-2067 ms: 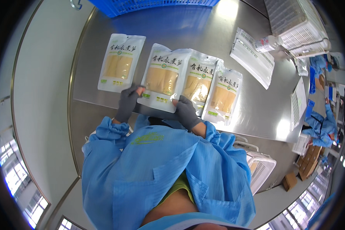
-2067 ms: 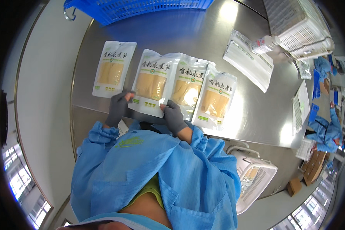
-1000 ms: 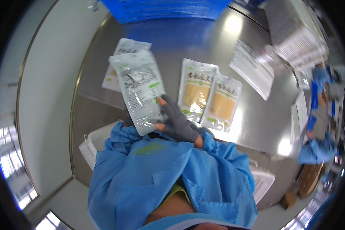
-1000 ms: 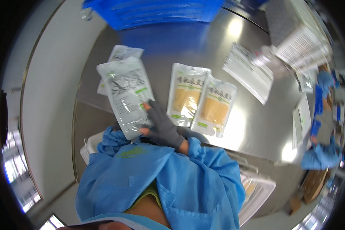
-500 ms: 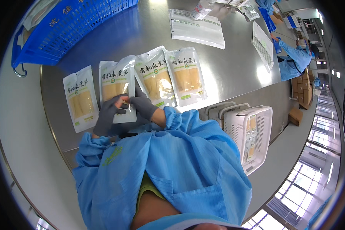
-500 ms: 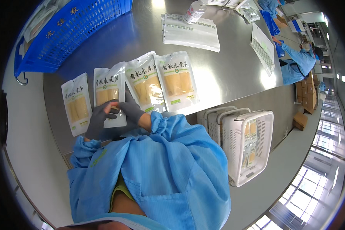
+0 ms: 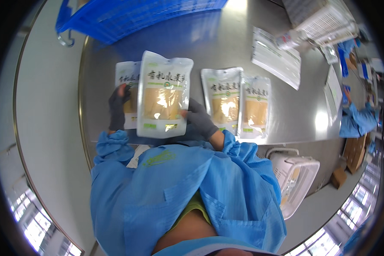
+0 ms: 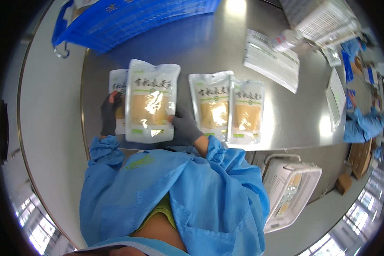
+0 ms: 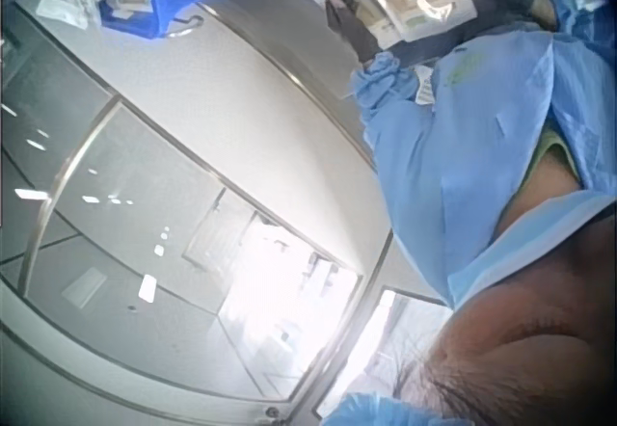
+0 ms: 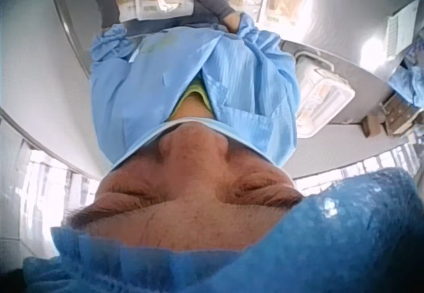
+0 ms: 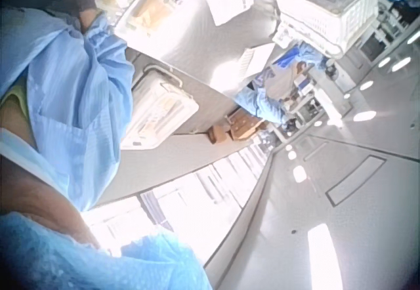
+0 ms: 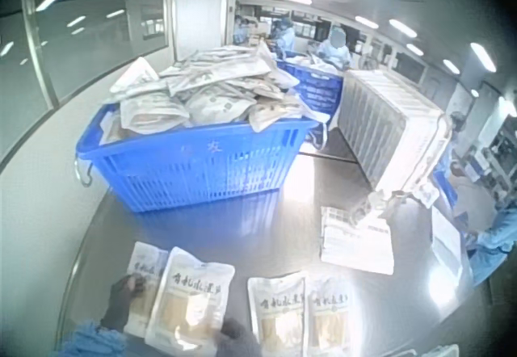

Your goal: The person takes food pouches from a blue crate, arranges them on a metal surface, peels labels from a sheet, and sticks one onto each pouch before moving the finished items to a white basket.

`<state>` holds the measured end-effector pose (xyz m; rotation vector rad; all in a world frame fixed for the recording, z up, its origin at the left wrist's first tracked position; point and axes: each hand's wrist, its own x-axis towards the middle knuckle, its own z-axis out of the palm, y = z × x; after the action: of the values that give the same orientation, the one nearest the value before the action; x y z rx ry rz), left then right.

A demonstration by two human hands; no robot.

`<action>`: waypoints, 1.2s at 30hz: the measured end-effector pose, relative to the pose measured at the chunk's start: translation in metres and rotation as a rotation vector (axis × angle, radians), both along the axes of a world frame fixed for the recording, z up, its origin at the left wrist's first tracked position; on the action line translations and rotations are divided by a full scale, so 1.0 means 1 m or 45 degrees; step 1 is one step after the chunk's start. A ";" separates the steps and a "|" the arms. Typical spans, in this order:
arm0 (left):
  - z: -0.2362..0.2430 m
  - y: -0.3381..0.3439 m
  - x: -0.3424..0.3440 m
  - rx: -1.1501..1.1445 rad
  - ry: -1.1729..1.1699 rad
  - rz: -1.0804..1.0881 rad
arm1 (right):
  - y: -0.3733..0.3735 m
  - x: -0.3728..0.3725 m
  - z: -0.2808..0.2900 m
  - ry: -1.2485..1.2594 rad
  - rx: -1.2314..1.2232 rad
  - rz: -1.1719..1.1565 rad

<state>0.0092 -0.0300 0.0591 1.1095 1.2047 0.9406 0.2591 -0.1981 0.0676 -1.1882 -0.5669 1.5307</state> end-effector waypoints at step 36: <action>0.056 -0.057 0.121 0.580 0.193 -0.536 | -0.042 0.091 0.000 -2.127 -0.278 0.045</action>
<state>0.1306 -0.0870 0.1146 1.7449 0.8377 0.8289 0.3504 -0.2402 0.0673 -2.4960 -1.4542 0.2629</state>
